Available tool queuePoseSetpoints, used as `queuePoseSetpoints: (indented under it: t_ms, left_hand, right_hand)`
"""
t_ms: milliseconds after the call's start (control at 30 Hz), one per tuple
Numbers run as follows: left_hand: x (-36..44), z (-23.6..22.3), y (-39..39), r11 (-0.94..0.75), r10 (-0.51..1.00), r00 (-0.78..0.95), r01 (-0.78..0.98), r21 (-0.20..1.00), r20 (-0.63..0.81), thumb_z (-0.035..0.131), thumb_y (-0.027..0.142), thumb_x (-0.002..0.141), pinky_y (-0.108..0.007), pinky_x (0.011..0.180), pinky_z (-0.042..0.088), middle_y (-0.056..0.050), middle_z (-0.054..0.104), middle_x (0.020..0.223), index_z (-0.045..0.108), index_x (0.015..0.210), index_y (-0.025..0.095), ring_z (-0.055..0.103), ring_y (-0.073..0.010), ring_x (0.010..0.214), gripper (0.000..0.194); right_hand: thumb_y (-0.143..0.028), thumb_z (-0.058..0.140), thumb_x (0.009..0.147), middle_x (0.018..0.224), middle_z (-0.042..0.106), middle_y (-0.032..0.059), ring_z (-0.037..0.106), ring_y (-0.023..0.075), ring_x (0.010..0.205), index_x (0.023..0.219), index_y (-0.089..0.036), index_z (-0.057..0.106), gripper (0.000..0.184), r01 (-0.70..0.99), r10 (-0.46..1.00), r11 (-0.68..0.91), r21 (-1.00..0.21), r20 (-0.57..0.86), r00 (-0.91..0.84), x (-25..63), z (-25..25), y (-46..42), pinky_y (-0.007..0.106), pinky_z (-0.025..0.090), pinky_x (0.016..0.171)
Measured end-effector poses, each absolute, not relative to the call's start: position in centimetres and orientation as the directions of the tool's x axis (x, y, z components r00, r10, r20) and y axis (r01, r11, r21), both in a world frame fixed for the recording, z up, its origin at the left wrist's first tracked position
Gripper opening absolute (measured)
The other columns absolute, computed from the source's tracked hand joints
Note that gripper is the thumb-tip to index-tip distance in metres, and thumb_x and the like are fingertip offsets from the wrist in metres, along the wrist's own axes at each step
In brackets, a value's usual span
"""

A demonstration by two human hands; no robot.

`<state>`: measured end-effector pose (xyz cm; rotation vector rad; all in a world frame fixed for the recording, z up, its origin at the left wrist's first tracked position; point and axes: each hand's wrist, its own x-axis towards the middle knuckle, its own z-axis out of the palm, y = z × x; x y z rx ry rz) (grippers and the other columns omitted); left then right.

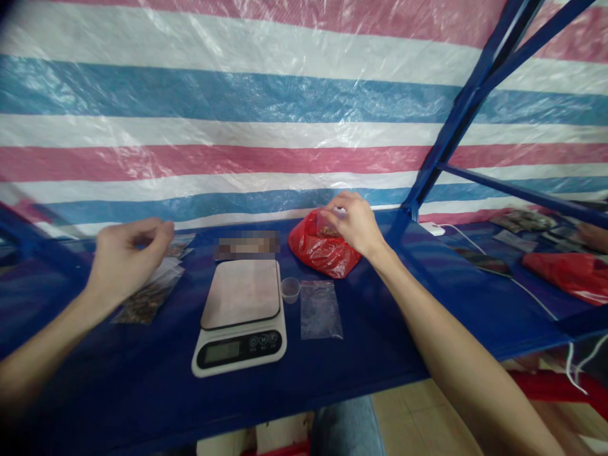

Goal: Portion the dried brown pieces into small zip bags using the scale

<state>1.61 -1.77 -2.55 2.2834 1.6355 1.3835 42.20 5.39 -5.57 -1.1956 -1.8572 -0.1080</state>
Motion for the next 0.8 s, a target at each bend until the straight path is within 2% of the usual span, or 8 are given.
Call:
queuePoseSetpoints:
  t_ms: [67, 200, 367, 533, 600, 700, 767, 800]
  left_hand:
    - [0.6, -4.0, -2.3, -0.446, 0.748, 0.048, 0.775, 0.449, 0.662, 0.052, 0.037, 0.096, -0.024, 0.054, 0.031, 0.006, 0.037, 0.052, 0.044, 0.055, 0.019, 0.038, -0.0080, 0.051, 0.045]
    - [-0.6, -5.9, -2.5, -0.461, 0.711, 0.073, 0.800, 0.385, 0.699, 0.053, 0.036, 0.098, -0.024, 0.054, 0.031, 0.006, 0.038, 0.053, 0.047, 0.056, 0.018, 0.039, -0.0083, 0.052, 0.046]
    - [-1.7, -7.8, -1.9, -0.501, 0.647, 0.147, 0.822, 0.272, 0.748, 0.055, 0.034, 0.098, -0.024, 0.051, 0.031, 0.006, 0.039, 0.050, 0.047, 0.055, 0.019, 0.037, -0.0071, 0.045, 0.047]
    - [-2.2, -8.5, -1.8, -0.502, 0.625, 0.211, 0.846, 0.180, 0.751, 0.055, 0.033, 0.098, -0.026, 0.051, 0.030, 0.006, 0.039, 0.047, 0.049, 0.055, 0.019, 0.038, -0.0072, 0.040, 0.046]
    - [-2.3, -8.2, -1.9, -0.459, 0.630, 0.209, 0.877, 0.142, 0.748, 0.053, 0.036, 0.099, -0.027, 0.052, 0.030, 0.005, 0.039, 0.045, 0.048, 0.054, 0.020, 0.040, -0.0086, 0.040, 0.048]
    - [-3.0, -6.9, -1.8, -0.312, 0.711, 0.182, 0.947, 0.073, 0.679, 0.047, 0.041, 0.102, -0.030, 0.056, 0.030, 0.002, 0.047, 0.049, 0.053, 0.060, 0.021, 0.048, -0.0135, 0.047, 0.046]
    - [-4.0, -5.9, -1.4, -0.259, 0.821, 0.214, 0.966, 0.011, 0.529, 0.044, 0.045, 0.104, -0.030, 0.060, 0.032, -0.001, 0.064, 0.069, 0.064, 0.079, 0.022, 0.059, -0.0185, 0.062, 0.040]
    - [-4.7, -5.4, -1.1, -0.284, 0.864, 0.263, 0.959, -0.015, 0.429, 0.043, 0.048, 0.105, -0.030, 0.064, 0.036, -0.003, 0.071, 0.088, 0.067, 0.091, 0.023, 0.066, -0.0212, 0.077, 0.038]
  right_hand:
    - [-0.036, 0.072, 0.093, 0.089, 0.081, 0.0083, 0.073, 0.0291, 0.086, 0.081, -0.023, 0.079, 0.019, 0.795, 0.693, 0.508, -0.332, 0.706, -0.147, 42.0, -5.4, 5.1, 0.043, 0.054, 0.083]
    - [-0.037, 0.067, 0.097, 0.083, 0.080, 0.0076, 0.073, 0.0272, 0.079, 0.082, -0.022, 0.075, 0.023, 0.811, 0.686, 0.465, -0.355, 0.724, -0.076, 41.9, -5.5, 4.8, 0.039, 0.052, 0.075]
    - [-0.047, 0.066, 0.100, 0.084, 0.078, 0.0073, 0.070, 0.0259, 0.078, 0.085, -0.023, 0.072, 0.029, 0.814, 0.528, 0.499, -0.296, 0.849, -0.015, 41.3, -4.7, 4.1, 0.041, 0.054, 0.077]
    - [-0.032, 0.068, 0.101, 0.088, 0.072, 0.0052, 0.068, 0.0249, 0.083, 0.092, -0.026, 0.070, 0.010, 0.739, 0.441, 0.647, -0.188, 0.883, -0.161, 39.0, -3.1, -0.1, 0.040, 0.057, 0.079]
    - [-0.024, 0.068, 0.100, 0.097, 0.070, 0.0060, 0.069, 0.0251, 0.090, 0.098, -0.027, 0.070, 0.004, 0.693, 0.432, 0.712, -0.118, 0.850, -0.300, 38.6, -3.7, -2.9, 0.040, 0.058, 0.080]
    - [-0.016, 0.065, 0.100, 0.109, 0.070, 0.0088, 0.073, 0.0258, 0.100, 0.108, -0.025, 0.071, 0.013, 0.662, 0.522, 0.747, -0.051, 0.662, -0.538, 39.1, -6.2, -7.2, 0.039, 0.060, 0.086]
    - [-0.028, 0.069, 0.101, 0.115, 0.074, 0.0094, 0.076, 0.0281, 0.103, 0.118, -0.028, 0.072, 0.017, 0.658, 0.612, 0.743, -0.124, 0.524, -0.592, 40.0, -8.0, -9.3, 0.039, 0.063, 0.086]
    - [-0.037, 0.074, 0.099, 0.117, 0.075, 0.0097, 0.077, 0.0295, 0.102, 0.123, -0.030, 0.072, 0.025, 0.650, 0.653, 0.735, -0.191, 0.456, -0.605, 40.5, -8.6, -10.0, 0.039, 0.065, 0.083]
